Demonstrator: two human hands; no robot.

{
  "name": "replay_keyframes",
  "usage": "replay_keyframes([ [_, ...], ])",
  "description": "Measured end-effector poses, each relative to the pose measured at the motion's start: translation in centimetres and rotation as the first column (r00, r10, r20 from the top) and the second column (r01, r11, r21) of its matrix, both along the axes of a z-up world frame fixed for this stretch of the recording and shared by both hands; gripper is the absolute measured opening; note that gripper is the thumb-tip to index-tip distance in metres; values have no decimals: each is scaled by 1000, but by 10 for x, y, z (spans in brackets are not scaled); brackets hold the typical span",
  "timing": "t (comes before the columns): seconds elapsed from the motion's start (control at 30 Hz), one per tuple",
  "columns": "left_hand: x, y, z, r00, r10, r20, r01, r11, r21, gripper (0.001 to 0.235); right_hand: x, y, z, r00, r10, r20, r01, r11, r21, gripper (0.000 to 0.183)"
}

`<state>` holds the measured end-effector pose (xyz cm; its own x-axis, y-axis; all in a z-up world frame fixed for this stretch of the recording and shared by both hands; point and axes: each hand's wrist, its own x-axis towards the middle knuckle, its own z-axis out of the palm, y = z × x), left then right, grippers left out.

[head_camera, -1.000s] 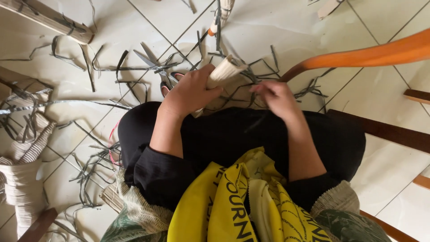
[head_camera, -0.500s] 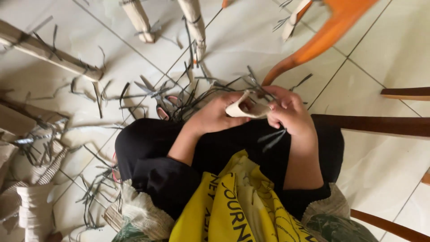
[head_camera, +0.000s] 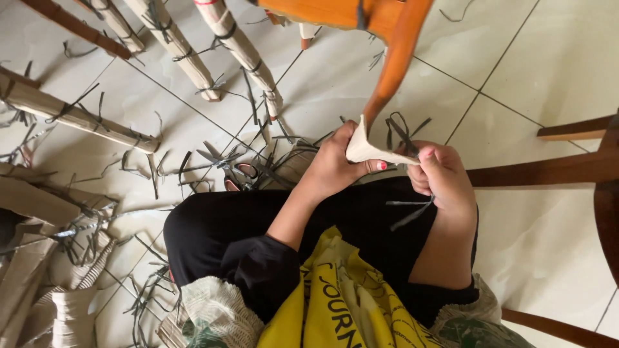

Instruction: Wrapping the legs of a wooden chair with corrugated cardboard and securing them with red plastic ties for protection during transport.

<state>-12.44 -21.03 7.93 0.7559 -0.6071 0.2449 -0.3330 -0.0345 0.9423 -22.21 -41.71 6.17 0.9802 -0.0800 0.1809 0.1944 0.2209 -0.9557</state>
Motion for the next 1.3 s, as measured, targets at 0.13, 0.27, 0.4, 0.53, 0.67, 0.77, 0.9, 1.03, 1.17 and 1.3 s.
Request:
replay_keyframes([
  [0.13, -3, -20, 1, 994, 71, -87, -62, 993, 101, 72, -11, -18, 0, 999, 24, -42, -27, 997, -77, 52],
  [0.27, -10, -32, 0, 995, 88, -46, -87, 996, 20, 87, -19, -19, 26, 991, 84, -107, -98, 985, -140, 45],
  [0.4, -12, -38, -3, 990, 87, 111, -85, 996, -26, 92, -16, -22, 29, 987, 101, -123, -122, 977, -175, 43],
  [0.53, -15, -41, -6, 989, 60, 137, -46, 993, -105, 91, -18, -24, 16, 986, -40, -162, 18, 991, -136, 38],
  [0.67, -20, -38, 1, 999, -5, 43, 12, 987, -160, 77, -24, -28, 13, 949, -303, -82, 274, 927, -255, 48],
  [0.77, -19, -30, 23, 1000, -20, 10, 21, 994, -105, 71, -28, -30, 44, 944, -330, 21, 314, 875, -368, 38],
  [0.9, -12, -36, 35, 997, 71, 1, -69, 972, -224, 37, -12, -28, 82, 934, -316, 166, 356, 804, -476, 23],
  [1.03, 0, -49, 50, 988, 155, -9, -151, 947, -284, 18, 8, -30, 86, 880, -349, 323, 462, 791, -402, 23],
  [1.17, 17, -61, 49, 972, 226, -55, -232, 920, -317, 20, 41, -39, 66, 758, -456, 467, 626, 711, -320, 17],
  [1.3, 32, -74, 35, 961, 275, -37, -270, 892, -363, 17, 72, -35, 40, 696, -568, 439, 695, 686, -216, 29],
])
